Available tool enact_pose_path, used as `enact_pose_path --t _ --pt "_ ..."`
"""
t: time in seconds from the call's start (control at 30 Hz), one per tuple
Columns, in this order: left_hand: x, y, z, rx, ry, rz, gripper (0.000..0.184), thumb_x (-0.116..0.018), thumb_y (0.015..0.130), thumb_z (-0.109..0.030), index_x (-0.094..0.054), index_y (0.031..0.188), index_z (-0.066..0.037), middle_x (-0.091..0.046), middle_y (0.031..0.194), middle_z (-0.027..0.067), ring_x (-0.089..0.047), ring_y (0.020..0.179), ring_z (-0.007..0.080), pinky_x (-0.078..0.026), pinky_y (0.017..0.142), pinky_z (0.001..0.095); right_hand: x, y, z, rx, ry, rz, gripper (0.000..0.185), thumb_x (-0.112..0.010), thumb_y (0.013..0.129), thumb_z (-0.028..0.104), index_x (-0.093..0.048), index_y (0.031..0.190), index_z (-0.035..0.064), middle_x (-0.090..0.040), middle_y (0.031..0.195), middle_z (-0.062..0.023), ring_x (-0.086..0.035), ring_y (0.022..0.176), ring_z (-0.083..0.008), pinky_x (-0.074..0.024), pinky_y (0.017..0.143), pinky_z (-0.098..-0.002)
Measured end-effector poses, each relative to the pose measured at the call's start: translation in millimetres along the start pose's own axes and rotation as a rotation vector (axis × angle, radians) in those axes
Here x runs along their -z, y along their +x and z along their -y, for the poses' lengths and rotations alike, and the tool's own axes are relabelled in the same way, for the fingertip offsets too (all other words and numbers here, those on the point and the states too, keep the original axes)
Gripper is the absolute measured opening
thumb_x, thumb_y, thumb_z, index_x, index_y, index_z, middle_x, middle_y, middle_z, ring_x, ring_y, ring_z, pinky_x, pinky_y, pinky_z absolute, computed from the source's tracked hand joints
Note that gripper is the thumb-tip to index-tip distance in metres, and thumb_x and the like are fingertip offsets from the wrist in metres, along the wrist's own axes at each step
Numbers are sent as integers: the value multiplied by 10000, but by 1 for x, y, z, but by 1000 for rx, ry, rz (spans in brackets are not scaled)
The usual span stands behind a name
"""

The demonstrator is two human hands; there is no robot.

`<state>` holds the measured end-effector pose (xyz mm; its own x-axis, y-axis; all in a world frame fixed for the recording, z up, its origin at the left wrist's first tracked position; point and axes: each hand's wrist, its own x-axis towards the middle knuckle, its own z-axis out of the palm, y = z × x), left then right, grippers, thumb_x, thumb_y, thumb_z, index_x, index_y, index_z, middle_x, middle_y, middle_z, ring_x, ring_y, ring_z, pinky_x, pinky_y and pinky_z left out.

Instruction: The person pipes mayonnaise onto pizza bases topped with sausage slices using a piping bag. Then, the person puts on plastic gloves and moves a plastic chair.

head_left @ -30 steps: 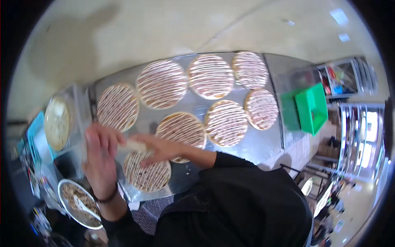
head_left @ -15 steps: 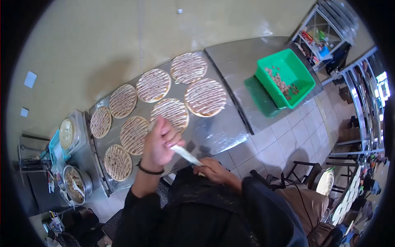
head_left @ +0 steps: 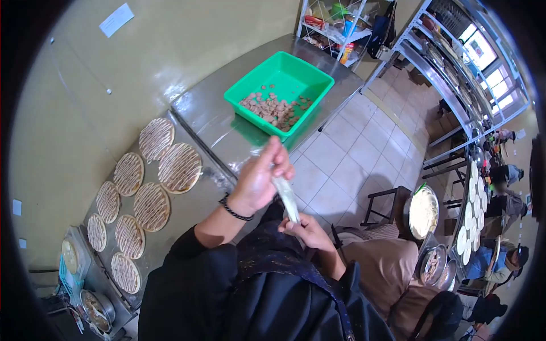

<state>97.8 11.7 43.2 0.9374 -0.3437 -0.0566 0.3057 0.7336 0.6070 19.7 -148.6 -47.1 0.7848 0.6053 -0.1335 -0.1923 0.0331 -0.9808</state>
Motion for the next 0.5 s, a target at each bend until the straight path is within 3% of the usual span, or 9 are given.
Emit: enact_pose_path --t 0.07,0.1,0.13,0.2,0.23,0.27,0.33,0.43,0.5 --pt "-8 34 24 -27 154 -1 231 -387 847 -299 -415 731 -101 -407 594 6 -435 634 117 -357 683 261 34 5 2 -124 6 -115 185 -432 830 171 -521 820 9 -548 781 -34 -483 738 -101 -381 678 -244" --pt "-3 53 35 -65 415 9 316 -507 781 -320 -448 909 -36 -482 782 72 -476 800 172 -356 757 294 52 10 3 -82 -42 -171 193 -436 834 205 -522 817 33 -522 720 15 -442 662 -66 -365 610 -204" --pt "7 71 47 -62 401 -6 316 -507 781 -320 -448 909 -36 -482 782 72 -476 800 172 -356 757 294 74 15 7 -51 -110 -217 191 -443 829 197 -536 830 31 -522 711 16 -443 663 -63 -365 601 -200" --pt "28 107 60 -459 1405 83 562 -636 645 -375 -443 1004 11 -481 920 137 -467 901 245 -359 792 343 123 23 6 -150 -160 -398 194 -456 820 187 -547 834 16 -527 709 9 -456 664 -70 -373 612 -211" --pt "29 121 53 -339 1439 115 661 -668 582 -401 -448 1036 25 -443 1013 197 -408 990 302 -334 825 380 147 28 5 -132 -135 -490 193 -463 815 180 -552 830 9 -529 709 3 -462 665 -73 -376 616 -215" --pt "39 139 46 -333 1446 102 661 -668 582 -401 -448 1036 25 -443 1013 197 -408 990 302 -334 825 380 173 35 2 -103 -109 -585 193 -470 810 173 -557 826 1 -531 709 -2 -468 665 -77 -379 619 -219" --pt "76 173 43 25 1601 104 590 -652 599 -398 -485 998 4 -455 1018 188 -422 972 299 -336 826 359 222 46 -4 -74 -124 -793 201 -475 810 175 -566 798 -4 -538 715 -17 -481 673 -86 -384 632 -223" --pt "133 229 29 4 1492 -165 384 -617 627 -328 -555 808 5 -559 716 131 -548 676 222 -423 602 307 279 62 10 -23 -12 -921 219 -474 815 186 -553 810 -19 -546 724 -46 -507 696 -109 -409 638 -240" --pt "193 267 23 27 1542 -352 282 -599 631 -263 -572 753 -10 -568 674 114 -552 639 195 -421 579 302 313 71 13 -57 43 -995 240 -478 816 201 -535 836 -31 -547 744 -74 -532 715 -141 -435 634 -258"
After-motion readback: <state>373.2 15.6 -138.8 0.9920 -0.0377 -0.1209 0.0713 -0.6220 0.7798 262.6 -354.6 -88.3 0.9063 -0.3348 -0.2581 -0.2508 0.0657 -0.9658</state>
